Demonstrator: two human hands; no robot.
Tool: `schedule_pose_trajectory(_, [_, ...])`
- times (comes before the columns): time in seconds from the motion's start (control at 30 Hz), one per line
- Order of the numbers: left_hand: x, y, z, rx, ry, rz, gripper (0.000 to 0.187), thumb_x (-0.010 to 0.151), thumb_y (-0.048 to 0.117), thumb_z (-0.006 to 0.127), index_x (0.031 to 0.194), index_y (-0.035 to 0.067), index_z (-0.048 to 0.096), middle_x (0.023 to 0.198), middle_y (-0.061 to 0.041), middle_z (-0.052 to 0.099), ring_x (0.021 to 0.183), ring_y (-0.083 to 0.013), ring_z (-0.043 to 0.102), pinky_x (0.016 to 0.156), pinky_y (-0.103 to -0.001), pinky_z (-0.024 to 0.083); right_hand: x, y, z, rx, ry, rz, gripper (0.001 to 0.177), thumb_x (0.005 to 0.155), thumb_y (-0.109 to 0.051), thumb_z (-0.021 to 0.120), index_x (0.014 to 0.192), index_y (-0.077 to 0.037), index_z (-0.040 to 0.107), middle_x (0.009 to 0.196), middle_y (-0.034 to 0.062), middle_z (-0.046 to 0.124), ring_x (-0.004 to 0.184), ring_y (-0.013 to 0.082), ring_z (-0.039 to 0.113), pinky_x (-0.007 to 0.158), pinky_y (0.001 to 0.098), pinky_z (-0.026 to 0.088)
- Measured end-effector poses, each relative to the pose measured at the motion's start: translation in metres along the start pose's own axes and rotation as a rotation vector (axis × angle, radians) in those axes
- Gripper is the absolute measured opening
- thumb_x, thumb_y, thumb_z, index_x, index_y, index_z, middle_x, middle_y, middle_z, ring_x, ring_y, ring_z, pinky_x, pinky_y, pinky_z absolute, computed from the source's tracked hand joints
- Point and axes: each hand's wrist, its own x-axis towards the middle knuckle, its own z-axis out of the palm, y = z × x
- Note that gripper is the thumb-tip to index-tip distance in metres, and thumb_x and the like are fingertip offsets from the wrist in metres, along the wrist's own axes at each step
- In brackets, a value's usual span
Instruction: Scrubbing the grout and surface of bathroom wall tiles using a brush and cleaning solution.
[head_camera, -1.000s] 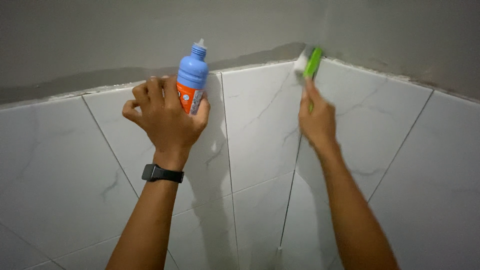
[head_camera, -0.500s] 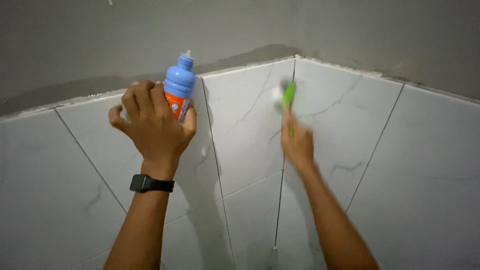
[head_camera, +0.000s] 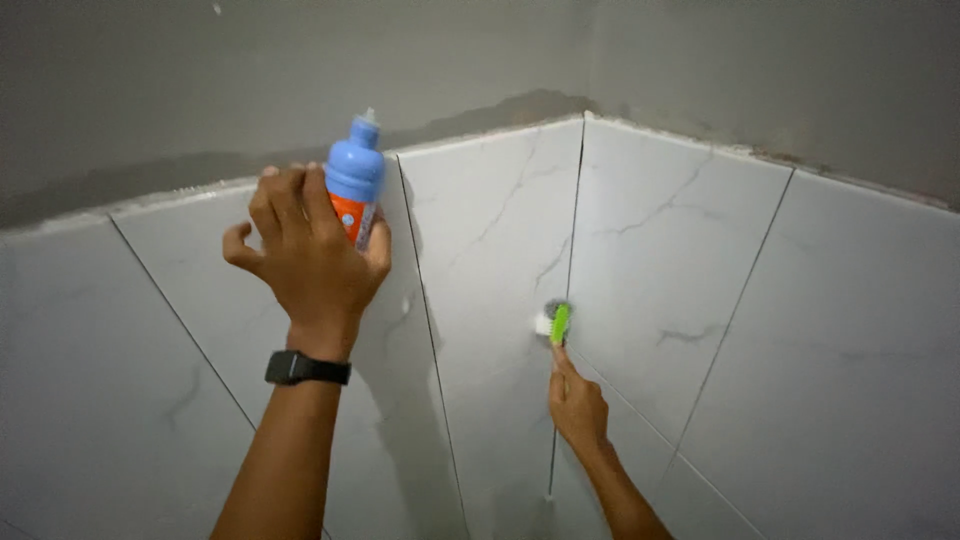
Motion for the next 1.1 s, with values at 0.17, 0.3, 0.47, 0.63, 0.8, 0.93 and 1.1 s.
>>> schedule_pose_trajectory(0.17, [0.005,0.002,-0.007,-0.017,-0.07,-0.049,0.063,0.084,0.049,0.074,0.13,0.009,0.061,0.138,-0.005,0.054,0.142,-0.025,0.041,0.106,-0.051,0.023,0.043,-0.026,-0.039,0.071,-0.018,0.018,0.046,0.106,-0.033,0.044,0.148,-0.014,0.052,0.056,-0.0024,0.056,0.038,0.0083,0.04,0.031,0.0293,0.041])
schedule_pose_trajectory(0.3, [0.001,-0.002,-0.003,-0.03,-0.058,-0.037,0.068,0.084,0.05,0.074,0.138,0.01,0.061,0.138,-0.007,0.054,0.141,-0.0255,0.041,0.105,-0.052,0.023,0.123,-0.047,-0.07,0.208,0.069,-0.124,0.049,0.102,-0.03,0.048,0.149,-0.016,0.052,0.061,-0.0046,0.057,0.04,0.0059,0.043,0.032,0.0264,0.045])
schedule_pose_trajectory(0.47, [0.01,0.0,-0.008,-0.018,-0.037,-0.03,0.069,0.081,0.05,0.074,0.136,0.011,0.061,0.137,-0.005,0.056,0.14,-0.0238,0.045,0.105,-0.05,0.023,0.067,-0.166,-0.058,0.041,0.0,-0.36,0.049,0.101,-0.027,0.047,0.149,-0.018,0.051,0.055,-0.0021,0.056,0.037,0.0082,0.043,0.031,0.0271,0.041])
schedule_pose_trajectory(0.63, [0.006,-0.006,-0.014,-0.048,-0.069,-0.015,0.067,0.086,0.049,0.074,0.138,0.009,0.06,0.138,-0.005,0.056,0.14,-0.0233,0.046,0.106,-0.051,0.022,0.066,-0.17,-0.067,-0.054,-0.152,-0.33,0.044,0.106,-0.028,0.045,0.148,-0.022,0.052,0.054,0.0023,0.057,0.037,0.0116,0.043,0.032,0.0287,0.041])
schedule_pose_trajectory(0.8, [0.001,-0.003,-0.009,-0.023,-0.058,0.005,0.071,0.083,0.05,0.072,0.139,0.008,0.059,0.138,-0.009,0.055,0.139,-0.0256,0.043,0.105,-0.052,0.022,0.115,-0.057,-0.066,0.005,0.16,-0.44,0.037,0.114,-0.027,0.045,0.15,-0.02,0.048,0.095,0.0084,0.068,0.065,0.0095,0.057,0.05,0.0243,0.051])
schedule_pose_trajectory(0.93, [0.005,0.0,-0.011,-0.055,-0.077,-0.04,0.069,0.086,0.048,0.074,0.14,0.008,0.058,0.141,-0.008,0.054,0.143,-0.0249,0.042,0.106,-0.052,0.023,0.087,-0.119,-0.089,0.143,0.039,-0.229,0.04,0.113,-0.031,0.043,0.151,-0.02,0.049,0.086,0.0077,0.062,0.058,0.008,0.052,0.043,0.0239,0.046])
schedule_pose_trajectory(1.1, [0.004,-0.002,-0.009,-0.035,-0.091,-0.045,0.067,0.09,0.05,0.074,0.14,0.009,0.058,0.142,-0.006,0.053,0.144,-0.0247,0.04,0.105,-0.052,0.022,0.046,-0.155,-0.035,-0.047,-0.226,-0.215,0.042,0.111,-0.034,0.037,0.146,-0.018,0.052,0.054,-0.0013,0.052,0.037,0.0107,0.043,0.032,0.0271,0.039])
